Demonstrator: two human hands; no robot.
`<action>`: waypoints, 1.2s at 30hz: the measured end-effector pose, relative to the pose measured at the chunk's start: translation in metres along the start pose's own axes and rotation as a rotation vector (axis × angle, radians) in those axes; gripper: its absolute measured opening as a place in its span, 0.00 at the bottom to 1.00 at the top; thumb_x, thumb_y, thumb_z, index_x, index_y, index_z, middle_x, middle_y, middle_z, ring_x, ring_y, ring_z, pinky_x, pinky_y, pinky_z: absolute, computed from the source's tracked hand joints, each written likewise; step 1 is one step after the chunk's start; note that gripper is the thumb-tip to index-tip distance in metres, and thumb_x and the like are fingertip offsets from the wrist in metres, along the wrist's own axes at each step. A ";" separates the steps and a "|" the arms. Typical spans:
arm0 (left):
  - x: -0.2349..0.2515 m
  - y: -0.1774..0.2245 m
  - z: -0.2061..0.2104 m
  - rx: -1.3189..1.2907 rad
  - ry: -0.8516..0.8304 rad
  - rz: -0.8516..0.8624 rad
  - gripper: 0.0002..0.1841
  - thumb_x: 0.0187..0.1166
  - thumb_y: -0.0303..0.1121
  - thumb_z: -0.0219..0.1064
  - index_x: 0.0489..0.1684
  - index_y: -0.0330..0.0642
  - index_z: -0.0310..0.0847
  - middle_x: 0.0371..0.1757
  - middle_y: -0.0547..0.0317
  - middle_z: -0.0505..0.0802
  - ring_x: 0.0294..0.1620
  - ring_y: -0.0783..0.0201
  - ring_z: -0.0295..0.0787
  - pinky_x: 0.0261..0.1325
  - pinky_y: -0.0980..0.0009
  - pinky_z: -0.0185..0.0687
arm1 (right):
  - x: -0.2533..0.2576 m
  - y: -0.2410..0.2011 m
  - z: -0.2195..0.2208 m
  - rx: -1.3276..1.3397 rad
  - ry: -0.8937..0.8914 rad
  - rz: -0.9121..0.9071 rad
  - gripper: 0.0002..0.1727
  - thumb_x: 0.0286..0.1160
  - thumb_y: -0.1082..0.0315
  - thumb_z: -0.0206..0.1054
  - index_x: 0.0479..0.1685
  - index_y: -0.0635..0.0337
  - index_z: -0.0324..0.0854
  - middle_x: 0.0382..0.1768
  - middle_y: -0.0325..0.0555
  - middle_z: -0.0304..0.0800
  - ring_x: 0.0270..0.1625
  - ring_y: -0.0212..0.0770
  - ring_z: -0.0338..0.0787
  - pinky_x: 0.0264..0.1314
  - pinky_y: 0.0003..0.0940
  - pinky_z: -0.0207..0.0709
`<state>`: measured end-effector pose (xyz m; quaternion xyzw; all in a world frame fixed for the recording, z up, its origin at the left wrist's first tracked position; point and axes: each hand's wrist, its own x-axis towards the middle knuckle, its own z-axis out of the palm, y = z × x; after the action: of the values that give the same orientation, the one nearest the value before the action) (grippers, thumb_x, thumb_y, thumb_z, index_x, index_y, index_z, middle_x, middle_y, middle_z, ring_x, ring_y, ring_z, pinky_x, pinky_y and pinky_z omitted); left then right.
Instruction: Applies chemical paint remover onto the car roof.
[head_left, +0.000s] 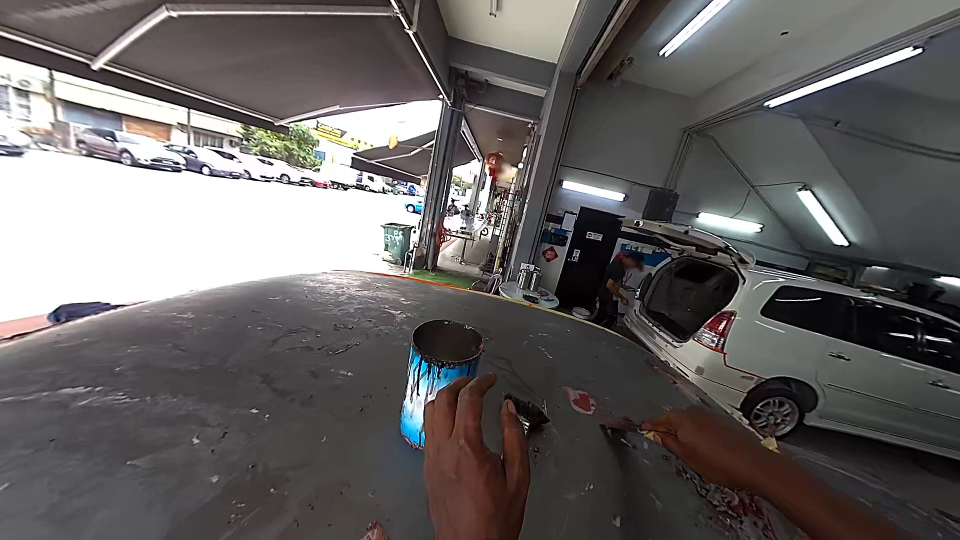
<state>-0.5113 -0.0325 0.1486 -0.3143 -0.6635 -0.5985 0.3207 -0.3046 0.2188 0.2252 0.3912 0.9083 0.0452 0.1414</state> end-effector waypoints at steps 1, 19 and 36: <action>0.000 0.001 0.000 -0.003 -0.005 0.000 0.19 0.73 0.46 0.63 0.53 0.49 0.92 0.54 0.57 0.91 0.53 0.62 0.86 0.51 0.67 0.84 | 0.004 -0.005 0.002 -0.002 0.013 0.004 0.22 0.93 0.53 0.50 0.72 0.43 0.85 0.60 0.52 0.93 0.66 0.57 0.90 0.65 0.67 0.79; 0.005 0.000 -0.006 -0.005 0.042 -0.029 0.18 0.73 0.46 0.64 0.53 0.49 0.92 0.53 0.57 0.91 0.52 0.62 0.86 0.51 0.68 0.83 | 0.036 -0.034 -0.028 -0.206 -0.065 0.009 0.19 0.88 0.56 0.54 0.65 0.48 0.86 0.59 0.57 0.91 0.65 0.63 0.89 0.60 0.71 0.79; 0.002 0.005 -0.004 -0.019 -0.013 -0.020 0.19 0.74 0.44 0.65 0.55 0.47 0.92 0.54 0.55 0.91 0.55 0.59 0.86 0.53 0.64 0.84 | 0.039 -0.040 -0.035 -0.245 -0.079 -0.014 0.17 0.86 0.58 0.57 0.62 0.51 0.87 0.56 0.60 0.92 0.62 0.65 0.90 0.57 0.71 0.79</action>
<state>-0.5077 -0.0363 0.1535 -0.3146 -0.6627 -0.6060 0.3075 -0.3684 0.2204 0.2423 0.3662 0.8924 0.1392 0.2240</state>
